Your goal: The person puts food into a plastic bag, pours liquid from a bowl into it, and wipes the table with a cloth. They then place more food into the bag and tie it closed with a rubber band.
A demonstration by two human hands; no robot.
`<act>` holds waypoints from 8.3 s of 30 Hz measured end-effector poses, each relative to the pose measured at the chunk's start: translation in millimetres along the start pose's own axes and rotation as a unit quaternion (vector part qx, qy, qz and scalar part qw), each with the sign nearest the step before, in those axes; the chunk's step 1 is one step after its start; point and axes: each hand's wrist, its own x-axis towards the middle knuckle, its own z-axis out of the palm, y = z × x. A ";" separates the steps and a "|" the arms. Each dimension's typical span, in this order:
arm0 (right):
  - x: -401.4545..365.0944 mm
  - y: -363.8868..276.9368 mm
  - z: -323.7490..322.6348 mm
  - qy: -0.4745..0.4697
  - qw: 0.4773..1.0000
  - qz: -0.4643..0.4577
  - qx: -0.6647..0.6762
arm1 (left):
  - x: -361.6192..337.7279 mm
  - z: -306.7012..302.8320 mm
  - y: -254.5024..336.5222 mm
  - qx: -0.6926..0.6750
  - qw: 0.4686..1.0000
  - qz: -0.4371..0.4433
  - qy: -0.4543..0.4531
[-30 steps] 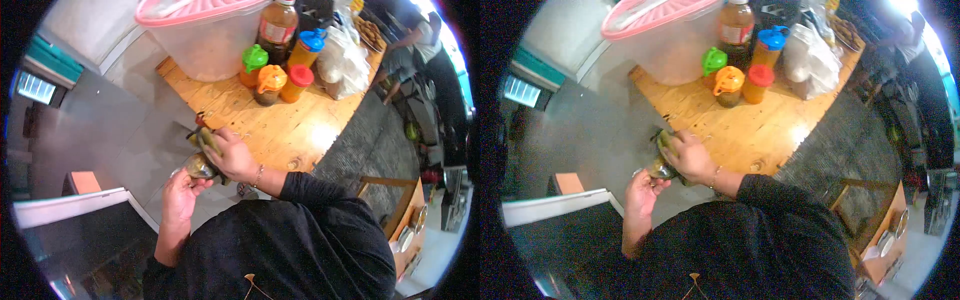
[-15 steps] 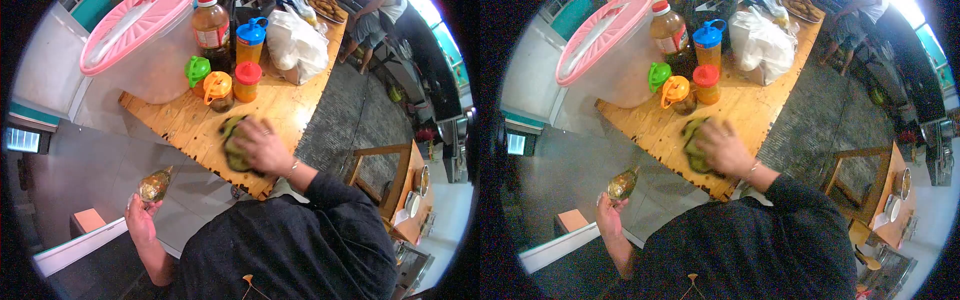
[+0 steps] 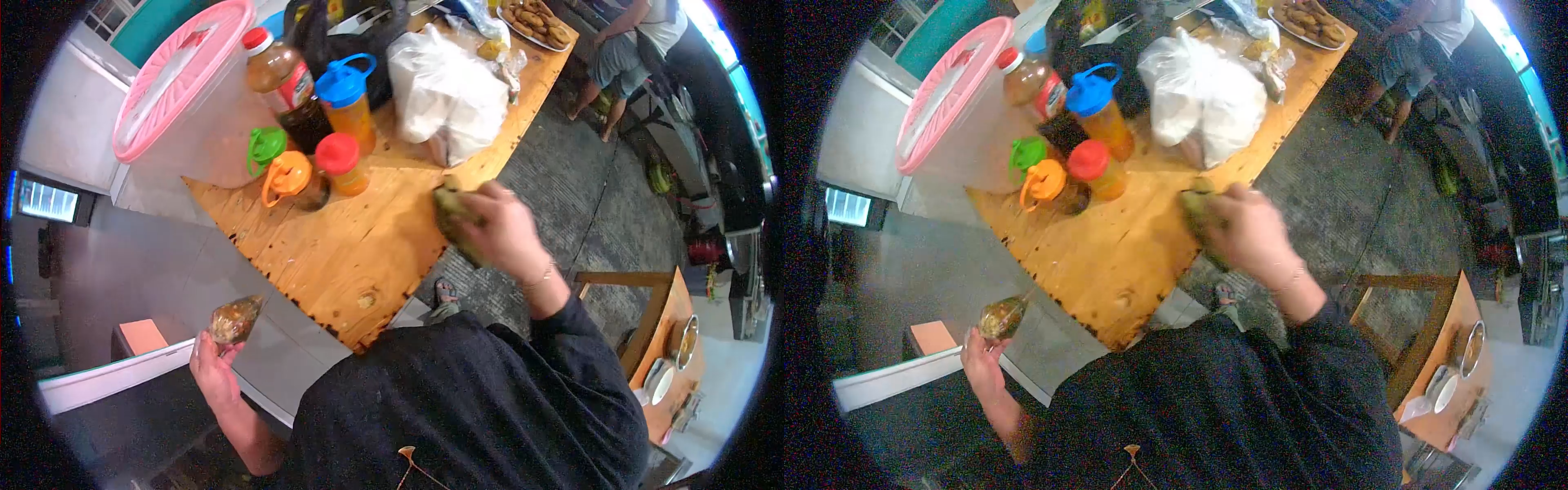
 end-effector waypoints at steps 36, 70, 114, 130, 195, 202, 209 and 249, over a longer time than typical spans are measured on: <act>54.7 87.0 70.5 -0.185 0.875 -0.437 0.096 | -155.2 110.4 -0.3 0.029 0.969 0.033 0.242; 157.2 117.3 -53.0 -0.489 0.681 -0.440 0.322 | -198.3 274.1 27.8 0.022 0.965 0.064 0.252; 616.6 214.6 -73.0 -0.574 0.746 -0.257 0.220 | -164.5 448.1 47.9 0.026 0.879 -0.046 0.475; 599.3 212.4 -62.2 -0.504 0.778 -0.298 0.227 | -174.0 451.6 45.6 0.025 0.859 -0.078 0.505; 409.8 303.9 -150.7 -0.377 0.844 -0.381 -0.022 | -214.2 426.0 26.4 0.159 0.906 -0.026 0.392; 412.2 308.0 -100.8 -0.126 0.915 -0.376 -0.075 | -225.2 434.1 20.8 0.144 0.901 -0.046 0.406; 437.9 320.2 -57.1 -0.192 0.876 -0.366 -0.248 | -235.3 438.4 10.3 0.064 0.887 -0.036 0.456; 378.1 255.6 -90.4 -0.185 0.884 -0.402 0.150 | -223.5 458.2 20.7 -0.041 0.849 -0.072 0.521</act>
